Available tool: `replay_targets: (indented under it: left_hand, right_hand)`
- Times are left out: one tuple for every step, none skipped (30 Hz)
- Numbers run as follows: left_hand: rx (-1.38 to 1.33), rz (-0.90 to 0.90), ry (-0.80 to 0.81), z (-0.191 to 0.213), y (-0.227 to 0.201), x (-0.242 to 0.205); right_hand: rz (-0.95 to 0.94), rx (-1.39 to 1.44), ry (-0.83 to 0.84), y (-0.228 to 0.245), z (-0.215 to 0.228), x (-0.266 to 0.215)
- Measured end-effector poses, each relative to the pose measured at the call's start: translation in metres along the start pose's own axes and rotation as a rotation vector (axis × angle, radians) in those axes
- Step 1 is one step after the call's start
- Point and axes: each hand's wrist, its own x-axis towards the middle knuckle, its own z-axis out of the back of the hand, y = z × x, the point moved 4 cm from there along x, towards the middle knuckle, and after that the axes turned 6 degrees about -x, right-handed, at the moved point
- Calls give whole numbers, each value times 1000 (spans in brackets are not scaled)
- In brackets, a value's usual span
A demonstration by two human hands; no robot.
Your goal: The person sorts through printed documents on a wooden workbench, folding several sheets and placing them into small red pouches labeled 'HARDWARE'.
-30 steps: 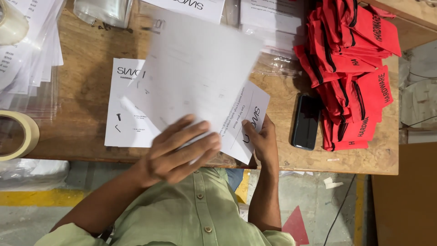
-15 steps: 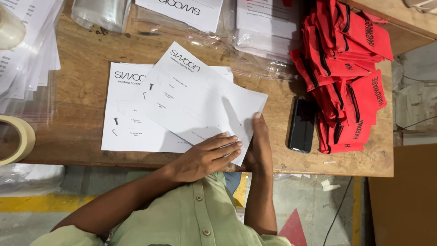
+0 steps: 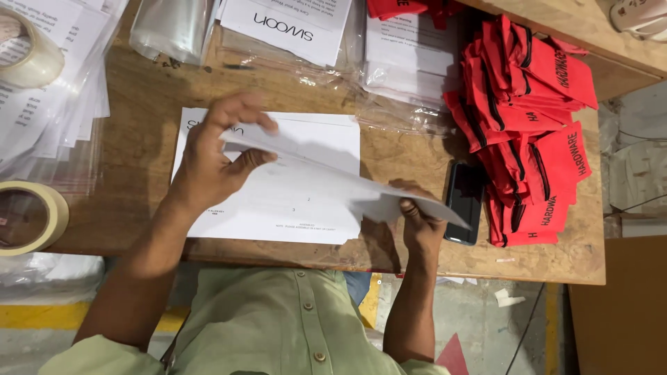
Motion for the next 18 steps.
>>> replay_targets:
  left_hand:
    - [0, 4, 1, 0, 3, -6]
    - [-39, 50, 39, -2, 7, -11]
    - [-78, 91, 77, -3, 13, -15]
    - [-78, 89, 79, -5, 21, -18]
    - [-126, 100, 38, -5, 31, -24]
    - [-174, 112, -4, -5, 40, -29]
    - [-177, 112, -3, -7, 43, -30]
    - [-166, 105, -40, -6, 47, -30]
    - [-158, 100, -79, -7, 50, -32]
    - [-163, 101, -80, -9, 49, -29]
    - [-134, 52, -69, -11, 47, -26]
    - [-105, 2, -59, -13, 45, -22]
    - [-105, 1, -60, -14, 48, -23]
    - [-90, -31, -71, -15, 51, -23]
    - [-75, -63, -78, -17, 53, -22]
    - [-77, -65, -76, -17, 54, -21]
    - [-11, -120, -80, -17, 52, -21]
    - [55, -176, -84, -18, 51, -21]
  right_hand:
    - [-4, 1, -1, 3, -3, 5]
    - [40, 10, 8, 8, -6, 10]
    - [89, 20, 15, 12, -9, 17]
    - [92, 20, 13, 10, -8, 25]
    - [102, -29, 93, 9, -10, 30]
    - [113, -77, 173, 7, -13, 35]
    - [112, -80, 172, 8, -15, 33]
    - [-32, -147, 107, 2, -15, 33]
    - [-179, -215, 42, -2, -14, 31]
    - [-181, -220, 42, -13, -9, 27]
    - [-215, -265, -11, -25, -1, 25]
    - [-249, -310, -64, -36, 7, 23]
    - [-248, -310, -63, -40, 11, 22]
    - [-239, -285, -65, -43, 16, 22]
    - [-229, -261, -71, -46, 20, 21]
    - [-227, -261, -73, -41, 15, 23]
    - [-186, -228, -93, -33, 11, 25]
    - [-146, -194, -112, -26, 8, 26]
